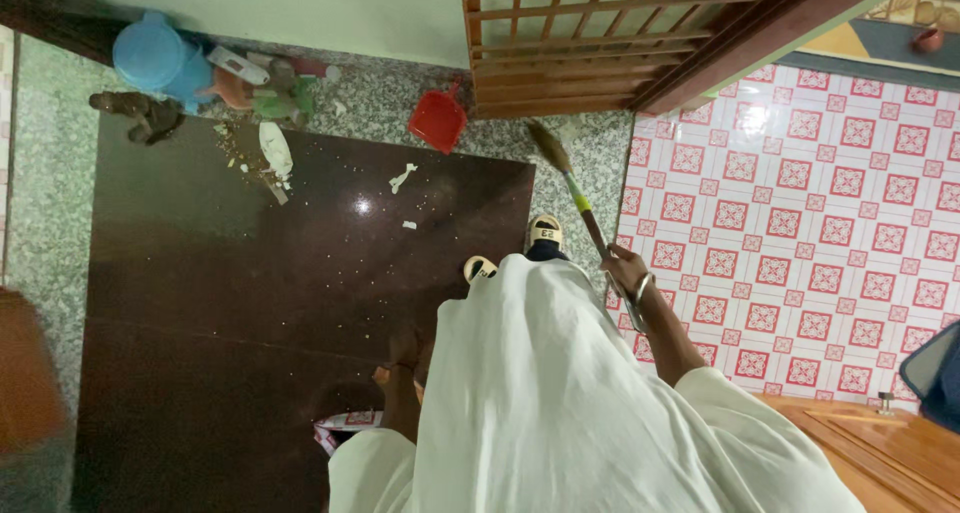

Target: The person sweeps debris across the floor using a broom, moving from one room into an outdoor area.

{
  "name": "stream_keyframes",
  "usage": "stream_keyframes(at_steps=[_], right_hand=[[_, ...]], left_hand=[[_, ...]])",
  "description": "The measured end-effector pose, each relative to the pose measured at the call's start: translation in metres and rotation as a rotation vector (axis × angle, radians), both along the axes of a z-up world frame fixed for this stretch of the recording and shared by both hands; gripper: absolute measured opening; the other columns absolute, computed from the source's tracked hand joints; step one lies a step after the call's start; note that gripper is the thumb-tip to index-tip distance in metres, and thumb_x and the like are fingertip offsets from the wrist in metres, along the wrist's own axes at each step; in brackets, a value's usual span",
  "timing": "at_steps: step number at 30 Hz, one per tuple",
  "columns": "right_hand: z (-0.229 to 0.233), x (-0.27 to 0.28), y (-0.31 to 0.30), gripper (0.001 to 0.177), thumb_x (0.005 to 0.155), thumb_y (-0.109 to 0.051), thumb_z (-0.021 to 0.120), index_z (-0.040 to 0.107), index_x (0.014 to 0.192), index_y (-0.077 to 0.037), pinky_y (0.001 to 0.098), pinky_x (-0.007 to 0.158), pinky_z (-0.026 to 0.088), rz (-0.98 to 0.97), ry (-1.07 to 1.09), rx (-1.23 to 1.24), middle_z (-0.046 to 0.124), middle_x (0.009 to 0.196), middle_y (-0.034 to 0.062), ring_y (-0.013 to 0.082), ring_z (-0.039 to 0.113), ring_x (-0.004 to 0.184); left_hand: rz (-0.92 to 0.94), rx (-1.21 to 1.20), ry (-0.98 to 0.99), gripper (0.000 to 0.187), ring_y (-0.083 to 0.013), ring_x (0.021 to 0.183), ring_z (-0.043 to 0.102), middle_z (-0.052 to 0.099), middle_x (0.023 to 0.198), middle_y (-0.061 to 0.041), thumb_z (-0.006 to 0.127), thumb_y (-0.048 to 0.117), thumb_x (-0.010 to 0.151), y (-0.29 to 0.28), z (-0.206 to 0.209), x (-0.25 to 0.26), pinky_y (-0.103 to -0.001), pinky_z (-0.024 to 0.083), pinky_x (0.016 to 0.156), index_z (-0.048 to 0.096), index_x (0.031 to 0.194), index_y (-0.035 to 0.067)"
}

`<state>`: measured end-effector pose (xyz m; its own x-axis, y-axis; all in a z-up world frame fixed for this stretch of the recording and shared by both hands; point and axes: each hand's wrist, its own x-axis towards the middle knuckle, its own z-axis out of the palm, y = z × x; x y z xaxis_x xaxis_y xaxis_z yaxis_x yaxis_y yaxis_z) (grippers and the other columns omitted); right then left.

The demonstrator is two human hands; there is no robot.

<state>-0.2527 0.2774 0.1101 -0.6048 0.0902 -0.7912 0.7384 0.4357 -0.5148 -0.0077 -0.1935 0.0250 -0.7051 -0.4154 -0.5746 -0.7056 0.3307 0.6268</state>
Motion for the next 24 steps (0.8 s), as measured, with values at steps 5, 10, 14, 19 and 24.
stream_keyframes(at_steps=[5, 10, 14, 19, 24], right_hand=[[-0.009, -0.032, -0.016, 0.030, 0.086, -0.024, 0.071, 0.070, 0.107, -0.002, 0.0401, 0.065, 0.051, 0.049, 0.308, 0.194, 0.069, 0.088, 0.0160, 0.0240, 0.062, 0.071], [-0.066, -0.115, -0.074, 0.033, 0.081, -0.025, 0.072, 0.070, 0.108, -0.007, 0.0422, 0.067, 0.051, 0.018, 0.167, 0.129, 0.070, 0.085, 0.0160, 0.0255, 0.063, 0.074], [-0.110, -0.155, -0.125, 0.030, 0.086, -0.030, 0.070, 0.071, 0.104, -0.006, 0.0429, 0.067, 0.052, 0.384, 0.171, 0.088, 0.072, 0.086, 0.0168, 0.0278, 0.066, 0.074], [-0.098, -0.130, -0.168, 0.031, 0.092, -0.027, 0.059, 0.071, 0.110, -0.004, 0.0448, 0.067, 0.056, 0.471, 0.021, 0.110, 0.073, 0.088, 0.0172, 0.0289, 0.071, 0.076], [-0.060, -0.114, -0.160, 0.045, 0.090, -0.026, 0.058, 0.054, 0.131, -0.009, 0.0459, 0.068, 0.059, 0.539, -0.003, 0.136, 0.073, 0.091, 0.0179, 0.0315, 0.074, 0.077]], left_hand=[[0.005, 0.015, 0.394, 0.039, -0.0179, 0.087, 0.069, 0.075, 0.094, -0.014, 0.052, 0.032, 0.104, 0.000, 0.008, -0.085, -0.034, 0.051, 0.074, 0.072, 0.100, -0.001], [0.038, 0.053, 0.168, 0.038, -0.0175, 0.087, 0.069, 0.075, 0.097, -0.013, 0.052, 0.033, 0.104, 0.012, -0.027, -0.046, -0.034, 0.052, 0.073, 0.071, 0.103, 0.000], [-0.015, 0.058, -0.022, 0.037, -0.0180, 0.089, 0.070, 0.074, 0.100, -0.012, 0.052, 0.034, 0.104, 0.010, -0.031, -0.041, -0.034, 0.052, 0.073, 0.069, 0.108, 0.002], [-0.037, 0.092, -0.134, 0.037, -0.0186, 0.090, 0.070, 0.074, 0.105, -0.010, 0.053, 0.036, 0.103, 0.012, -0.026, -0.011, -0.034, 0.053, 0.072, 0.067, 0.114, 0.004], [-0.036, 0.194, -0.151, 0.038, -0.0193, 0.091, 0.070, 0.073, 0.110, -0.008, 0.053, 0.038, 0.103, 0.004, -0.033, -0.030, -0.035, 0.054, 0.072, 0.065, 0.119, 0.007]])
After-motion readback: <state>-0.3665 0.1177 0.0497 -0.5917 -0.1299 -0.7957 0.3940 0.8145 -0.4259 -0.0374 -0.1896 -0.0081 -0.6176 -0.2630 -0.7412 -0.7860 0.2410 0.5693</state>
